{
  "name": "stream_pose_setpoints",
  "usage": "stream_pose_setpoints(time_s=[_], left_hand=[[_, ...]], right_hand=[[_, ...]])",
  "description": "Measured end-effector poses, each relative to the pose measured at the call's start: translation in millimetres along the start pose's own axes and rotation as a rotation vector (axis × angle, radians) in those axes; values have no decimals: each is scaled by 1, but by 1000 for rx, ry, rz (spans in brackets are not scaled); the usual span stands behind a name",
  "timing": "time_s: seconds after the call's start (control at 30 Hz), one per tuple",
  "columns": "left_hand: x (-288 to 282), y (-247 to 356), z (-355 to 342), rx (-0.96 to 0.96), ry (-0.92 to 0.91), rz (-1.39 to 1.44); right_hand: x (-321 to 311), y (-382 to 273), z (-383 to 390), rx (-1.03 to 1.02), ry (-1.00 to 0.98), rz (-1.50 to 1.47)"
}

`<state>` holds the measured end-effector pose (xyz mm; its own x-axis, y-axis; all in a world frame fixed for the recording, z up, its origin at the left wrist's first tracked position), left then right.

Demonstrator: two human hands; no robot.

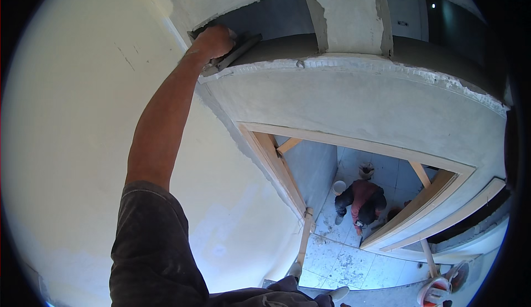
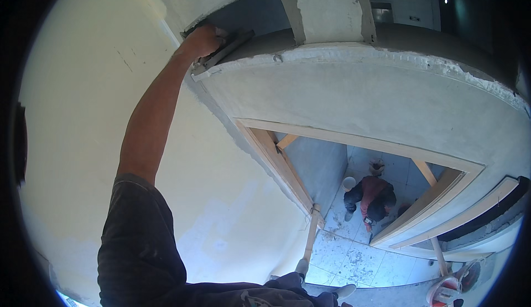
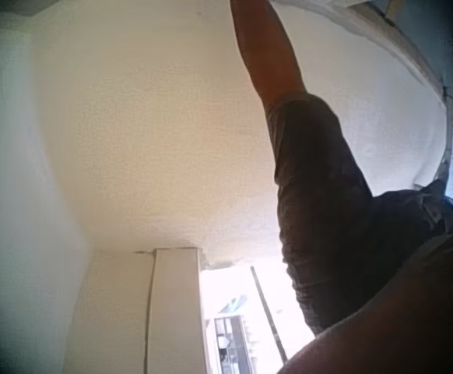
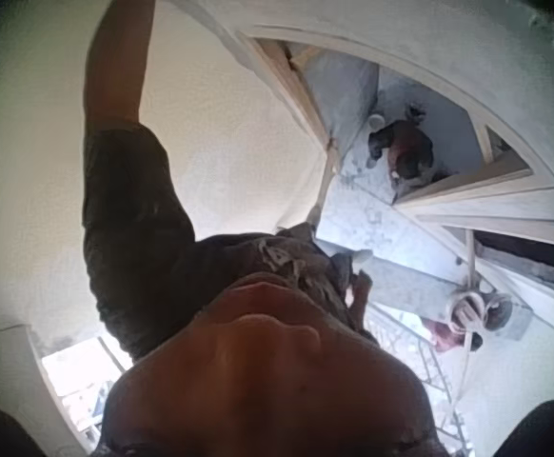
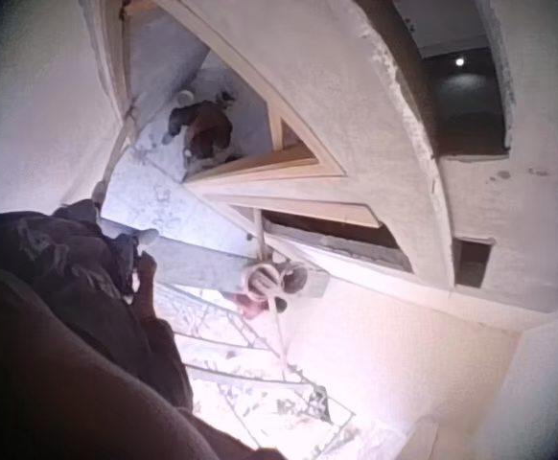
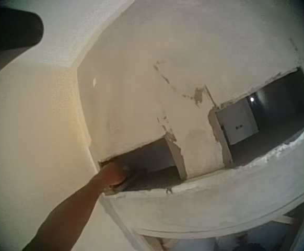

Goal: The person smooths the interior surfaces and edges of wall openings above a doorway using a float. The person then cleans tools using a brush and water from a bucket.

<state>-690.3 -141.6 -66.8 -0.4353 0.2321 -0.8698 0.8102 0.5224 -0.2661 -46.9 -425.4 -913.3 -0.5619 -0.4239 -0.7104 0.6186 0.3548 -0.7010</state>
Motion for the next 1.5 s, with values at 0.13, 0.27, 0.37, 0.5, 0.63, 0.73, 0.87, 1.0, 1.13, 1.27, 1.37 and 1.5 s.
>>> stream_pose_setpoints(time_s=[0.13, 0.27, 0.37, 0.5, 0.63, 0.73, 0.87, 1.0, 1.13, 1.27, 1.37, 1.5], left_hand=[[-10, -13, 23, -25, -75, 114], [-34, 3, 61, 16, -46, 151], [-55, -11, 111, -71, -117, 136], [-86, -28, 165, -104, -104, 240], [-96, -24, 168, -163, -45, 374], [-81, -5, 131, -68, 52, 310], [-37, -18, 61, 29, 136, 214], [-1, -6, 29, -50, 71, 141], [-6, 7, 26, -102, 2, 119], [-25, 2, 55, -25, -12, 93], [-45, -10, 94, -18, -27, 167], [-78, -14, 160, -120, -96, 201]], right_hand=[[16, 15, -14, 127, -122, -119], [11, 32, -18, 46, 43, -70], [6, 2, -41, 37, -46, -19], [-15, -10, -49, 91, -43, -64], [-17, -13, -54, 125, -27, -69], [-17, -22, -53, 155, -36, -75], [-20, -33, -48, 190, -52, -73], [-26, -34, -44, 254, -53, -67], [-14, -11, -23, 133, 66, -66], [-8, -8, -24, 121, 9, -8], [-2, -7, -26, 106, -30, 28], [-1, 3, -33, 102, -55, 85]])
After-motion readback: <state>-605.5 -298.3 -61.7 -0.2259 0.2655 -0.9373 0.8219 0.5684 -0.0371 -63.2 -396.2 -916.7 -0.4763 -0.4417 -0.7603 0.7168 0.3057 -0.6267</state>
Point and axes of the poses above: each hand's wrist, its own z-axis away from the middle knuckle, its own x-axis out of the palm, y = z × x, the point moved 5 cm from there along -z, towards the middle knuckle, and after that the axes turned 2 degrees about -z, right-handed, at the moved point
